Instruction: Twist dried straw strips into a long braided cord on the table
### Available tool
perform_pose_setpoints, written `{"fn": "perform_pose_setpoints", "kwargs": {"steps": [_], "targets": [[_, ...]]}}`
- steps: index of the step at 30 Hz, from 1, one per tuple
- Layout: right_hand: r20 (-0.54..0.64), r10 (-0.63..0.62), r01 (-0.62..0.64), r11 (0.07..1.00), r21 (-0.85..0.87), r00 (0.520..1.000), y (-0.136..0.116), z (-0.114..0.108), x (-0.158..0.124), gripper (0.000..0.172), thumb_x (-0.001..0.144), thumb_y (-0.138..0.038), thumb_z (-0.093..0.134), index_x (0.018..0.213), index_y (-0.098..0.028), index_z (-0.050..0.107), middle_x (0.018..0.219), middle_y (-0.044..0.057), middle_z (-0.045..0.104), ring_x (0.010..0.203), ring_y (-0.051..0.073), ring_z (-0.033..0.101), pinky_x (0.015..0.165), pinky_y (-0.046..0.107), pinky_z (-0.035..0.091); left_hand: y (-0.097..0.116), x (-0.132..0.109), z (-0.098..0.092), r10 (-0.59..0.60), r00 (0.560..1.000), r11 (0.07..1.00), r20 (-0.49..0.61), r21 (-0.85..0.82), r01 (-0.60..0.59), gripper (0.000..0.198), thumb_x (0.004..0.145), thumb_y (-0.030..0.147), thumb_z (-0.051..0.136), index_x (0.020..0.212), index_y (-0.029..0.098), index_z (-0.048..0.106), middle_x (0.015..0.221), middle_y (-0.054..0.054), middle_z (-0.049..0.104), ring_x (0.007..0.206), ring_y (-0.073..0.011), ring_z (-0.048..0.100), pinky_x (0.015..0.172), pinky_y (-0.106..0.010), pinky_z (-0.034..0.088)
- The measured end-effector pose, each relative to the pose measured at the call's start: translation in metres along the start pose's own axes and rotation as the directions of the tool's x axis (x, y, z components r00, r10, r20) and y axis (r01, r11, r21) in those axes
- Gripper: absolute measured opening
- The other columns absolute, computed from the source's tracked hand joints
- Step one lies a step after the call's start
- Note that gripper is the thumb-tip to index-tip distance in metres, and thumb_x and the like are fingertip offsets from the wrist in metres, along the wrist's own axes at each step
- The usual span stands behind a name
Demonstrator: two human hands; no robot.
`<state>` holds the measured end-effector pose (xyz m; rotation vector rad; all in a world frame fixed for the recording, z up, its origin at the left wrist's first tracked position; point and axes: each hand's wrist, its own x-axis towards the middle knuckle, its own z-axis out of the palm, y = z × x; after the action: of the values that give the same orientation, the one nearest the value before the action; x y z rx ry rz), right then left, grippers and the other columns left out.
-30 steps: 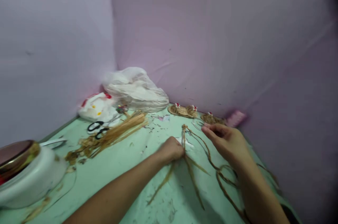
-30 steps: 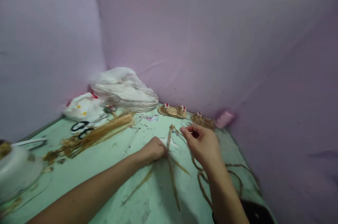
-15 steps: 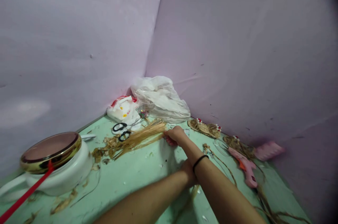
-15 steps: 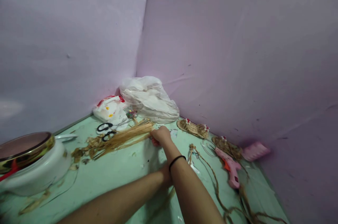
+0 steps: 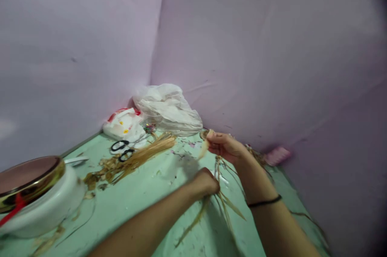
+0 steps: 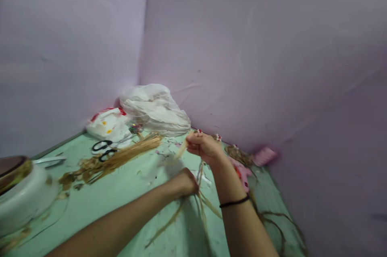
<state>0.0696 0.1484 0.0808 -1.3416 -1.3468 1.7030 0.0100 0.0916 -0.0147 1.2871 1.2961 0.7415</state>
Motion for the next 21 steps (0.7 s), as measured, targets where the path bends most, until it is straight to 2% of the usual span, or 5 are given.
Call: {"fn": "perform_pose_setpoints", "kwargs": {"steps": [3,7,10,13,21], "targets": [[0.085,-0.135,0.136,0.991,-0.015,0.987,0.0,-0.052,-0.05,0.018,0.06,-0.023,0.068,0.063,-0.015,0.052,0.05,-0.005,0.049,0.041,0.003,0.042,0.043,0.016,0.037,-0.001,-0.002,0.0,-0.077,0.997,0.997,0.027,0.022,0.077,0.004,0.048,0.007,0.056,0.048,0.011,0.054,0.033,0.005,0.032,0.038,-0.0087,0.035,0.038,-0.02,0.022],[0.047,-0.051,0.062,0.961,-0.27,0.998,0.042,-0.082,-0.084,0.022,0.062,-0.033,0.065,0.065,-0.012,0.057,0.05,-0.003,0.049,0.042,0.004,0.038,0.042,0.018,0.029,0.006,-0.006,-0.001,-0.234,0.972,0.972,0.018,0.004,0.234,0.006,0.047,0.009,0.054,0.046,0.014,0.05,0.03,0.007,0.029,0.03,-0.006,0.025,0.033,-0.021,0.016],[-0.048,-0.071,0.045,0.914,-0.404,0.996,0.083,-0.08,-0.077,0.021,0.063,-0.03,0.06,0.059,-0.011,0.056,0.045,-0.004,0.043,0.042,0.005,0.034,0.042,0.019,0.024,0.009,-0.008,-0.002,-0.235,0.971,0.971,0.047,-0.023,0.236,0.01,0.047,0.01,0.053,0.042,0.015,0.045,0.029,0.007,0.028,0.028,-0.0048,0.023,0.032,-0.02,0.013],[-0.014,-0.049,0.039,0.903,-0.428,0.999,0.106,-0.071,-0.064,0.019,0.065,-0.027,0.055,0.053,-0.012,0.052,0.042,-0.006,0.037,0.04,0.004,0.028,0.041,0.019,0.02,0.009,-0.008,-0.001,-0.219,0.973,0.974,0.079,-0.045,0.223,0.011,0.049,0.013,0.052,0.042,0.015,0.044,0.03,0.007,0.03,0.028,-0.0041,0.022,0.031,-0.019,0.011],[0.016,0.051,-0.044,0.96,-0.275,0.999,0.106,-0.063,-0.06,0.017,0.068,-0.017,0.048,0.054,-0.011,0.056,0.042,-0.003,0.05,0.038,0.005,0.04,0.041,0.016,0.03,0.006,-0.005,-0.003,-0.193,0.973,0.979,0.124,-0.041,0.199,0.008,0.05,0.018,0.05,0.044,0.014,0.046,0.032,0.007,0.031,0.028,-0.0032,0.02,0.031,-0.019,0.009]]}}
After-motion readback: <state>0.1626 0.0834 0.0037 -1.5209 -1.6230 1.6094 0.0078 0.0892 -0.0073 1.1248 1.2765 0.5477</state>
